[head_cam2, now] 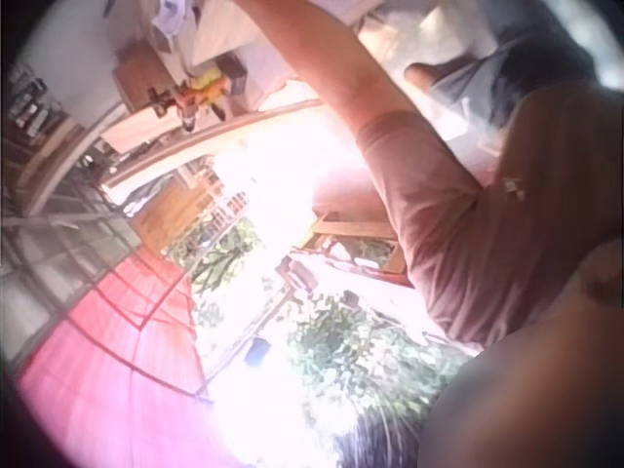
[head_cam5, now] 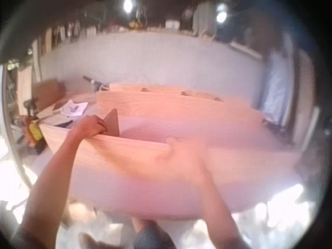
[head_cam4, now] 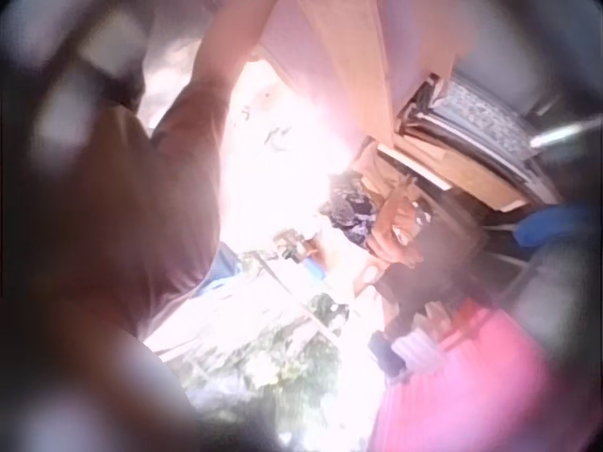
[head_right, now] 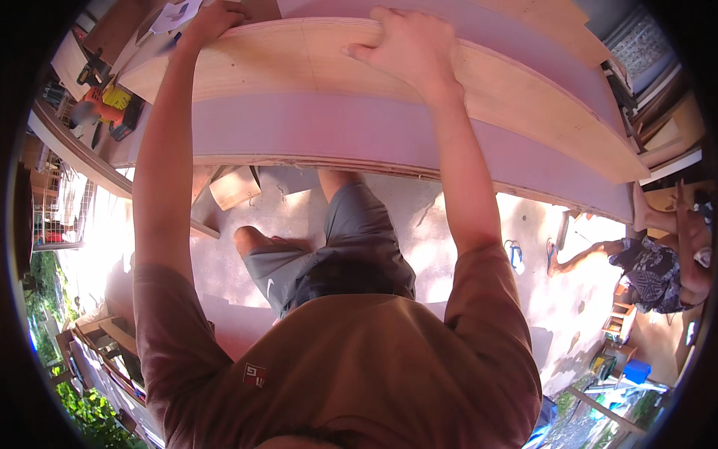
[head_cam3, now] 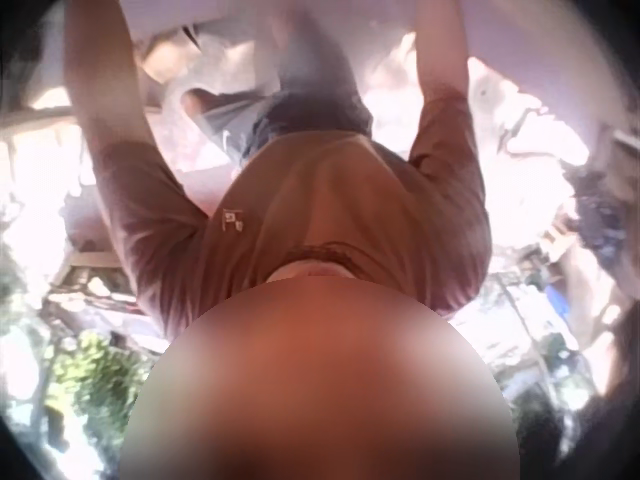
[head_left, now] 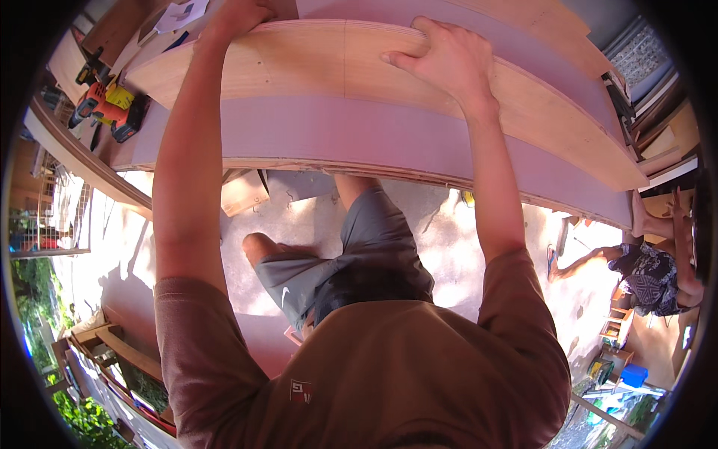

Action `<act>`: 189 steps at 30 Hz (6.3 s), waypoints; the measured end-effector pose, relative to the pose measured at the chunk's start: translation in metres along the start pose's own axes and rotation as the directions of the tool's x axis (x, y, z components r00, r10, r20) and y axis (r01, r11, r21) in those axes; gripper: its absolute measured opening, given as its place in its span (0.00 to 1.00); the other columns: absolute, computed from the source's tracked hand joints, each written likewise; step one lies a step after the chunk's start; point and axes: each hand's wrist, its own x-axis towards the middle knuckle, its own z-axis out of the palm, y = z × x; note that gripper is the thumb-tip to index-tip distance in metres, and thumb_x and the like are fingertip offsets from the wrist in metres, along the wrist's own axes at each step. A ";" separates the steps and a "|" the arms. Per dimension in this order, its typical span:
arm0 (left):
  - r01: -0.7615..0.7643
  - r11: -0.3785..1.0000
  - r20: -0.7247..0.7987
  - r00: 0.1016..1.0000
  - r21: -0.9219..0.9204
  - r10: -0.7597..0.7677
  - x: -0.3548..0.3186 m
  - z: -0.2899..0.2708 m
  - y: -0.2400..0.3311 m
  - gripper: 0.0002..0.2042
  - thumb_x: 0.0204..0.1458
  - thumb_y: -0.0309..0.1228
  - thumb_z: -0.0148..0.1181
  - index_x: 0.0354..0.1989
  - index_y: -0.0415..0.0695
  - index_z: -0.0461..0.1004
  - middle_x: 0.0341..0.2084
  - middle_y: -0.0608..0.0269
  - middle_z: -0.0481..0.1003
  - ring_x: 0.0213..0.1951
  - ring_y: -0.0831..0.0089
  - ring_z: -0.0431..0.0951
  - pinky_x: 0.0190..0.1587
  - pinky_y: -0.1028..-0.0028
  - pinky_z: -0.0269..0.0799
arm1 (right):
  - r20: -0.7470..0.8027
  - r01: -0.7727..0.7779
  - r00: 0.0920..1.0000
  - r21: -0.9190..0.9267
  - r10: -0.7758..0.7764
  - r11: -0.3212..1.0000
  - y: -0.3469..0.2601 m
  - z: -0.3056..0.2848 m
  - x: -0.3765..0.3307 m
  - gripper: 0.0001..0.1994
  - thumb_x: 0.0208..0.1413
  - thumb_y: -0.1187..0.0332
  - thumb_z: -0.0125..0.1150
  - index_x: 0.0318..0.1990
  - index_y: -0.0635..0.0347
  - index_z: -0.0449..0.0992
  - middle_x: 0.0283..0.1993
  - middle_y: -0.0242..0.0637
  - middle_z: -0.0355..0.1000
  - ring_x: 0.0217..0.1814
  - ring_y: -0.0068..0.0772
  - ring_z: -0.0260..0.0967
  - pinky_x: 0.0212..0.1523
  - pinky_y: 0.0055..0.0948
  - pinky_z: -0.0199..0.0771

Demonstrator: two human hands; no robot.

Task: The person assembles a curved wooden structure by positioning and securing wooden planks and supports. They use a cordless drill to drive screws into pre-drilled holes, aligning pieces with assistance from another person.

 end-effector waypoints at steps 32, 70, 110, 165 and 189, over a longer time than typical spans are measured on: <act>0.285 0.957 -0.065 0.956 -0.048 -0.288 -0.030 -0.016 0.045 0.15 0.57 0.37 0.57 0.47 0.52 0.88 0.43 0.55 0.86 0.48 0.55 0.85 0.56 0.62 0.77 | -0.338 0.180 0.928 0.045 -0.155 0.983 0.005 0.020 0.000 0.22 0.47 0.42 0.74 0.30 0.52 0.78 0.31 0.32 0.80 0.36 0.38 0.80 0.38 0.37 0.76; 0.352 0.930 -0.112 0.925 -0.108 -0.364 -0.038 -0.017 0.059 0.16 0.55 0.33 0.57 0.47 0.56 0.89 0.46 0.55 0.86 0.51 0.55 0.84 0.58 0.60 0.78 | -0.391 0.219 0.900 0.022 -0.194 0.975 0.004 0.020 0.000 0.22 0.47 0.43 0.77 0.31 0.51 0.80 0.30 0.28 0.78 0.34 0.34 0.78 0.34 0.36 0.71; 0.409 0.907 0.006 0.912 -0.095 -0.411 -0.038 -0.026 0.062 0.17 0.59 0.42 0.59 0.55 0.65 0.86 0.55 0.58 0.83 0.59 0.52 0.81 0.62 0.56 0.76 | -0.386 0.207 0.902 -0.012 -0.195 0.978 0.001 0.019 0.002 0.23 0.45 0.42 0.78 0.28 0.51 0.78 0.29 0.30 0.78 0.33 0.34 0.78 0.34 0.36 0.70; 0.485 0.868 -0.006 0.873 -0.103 -0.488 -0.047 -0.027 0.074 0.19 0.56 0.36 0.57 0.53 0.67 0.87 0.51 0.63 0.85 0.56 0.56 0.83 0.59 0.55 0.78 | -0.393 0.205 0.894 -0.066 -0.214 0.977 -0.001 0.025 -0.006 0.23 0.47 0.44 0.79 0.35 0.53 0.82 0.34 0.29 0.81 0.37 0.35 0.78 0.35 0.37 0.70; 0.447 0.892 -0.017 0.893 -0.061 -0.449 -0.052 -0.032 0.079 0.32 0.56 0.39 0.56 0.73 0.73 0.69 0.58 0.55 0.80 0.60 0.53 0.80 0.62 0.55 0.76 | -0.112 0.064 0.992 0.009 -0.063 0.998 -0.011 0.003 0.000 0.26 0.53 0.44 0.76 0.43 0.61 0.83 0.40 0.39 0.82 0.43 0.44 0.80 0.43 0.42 0.76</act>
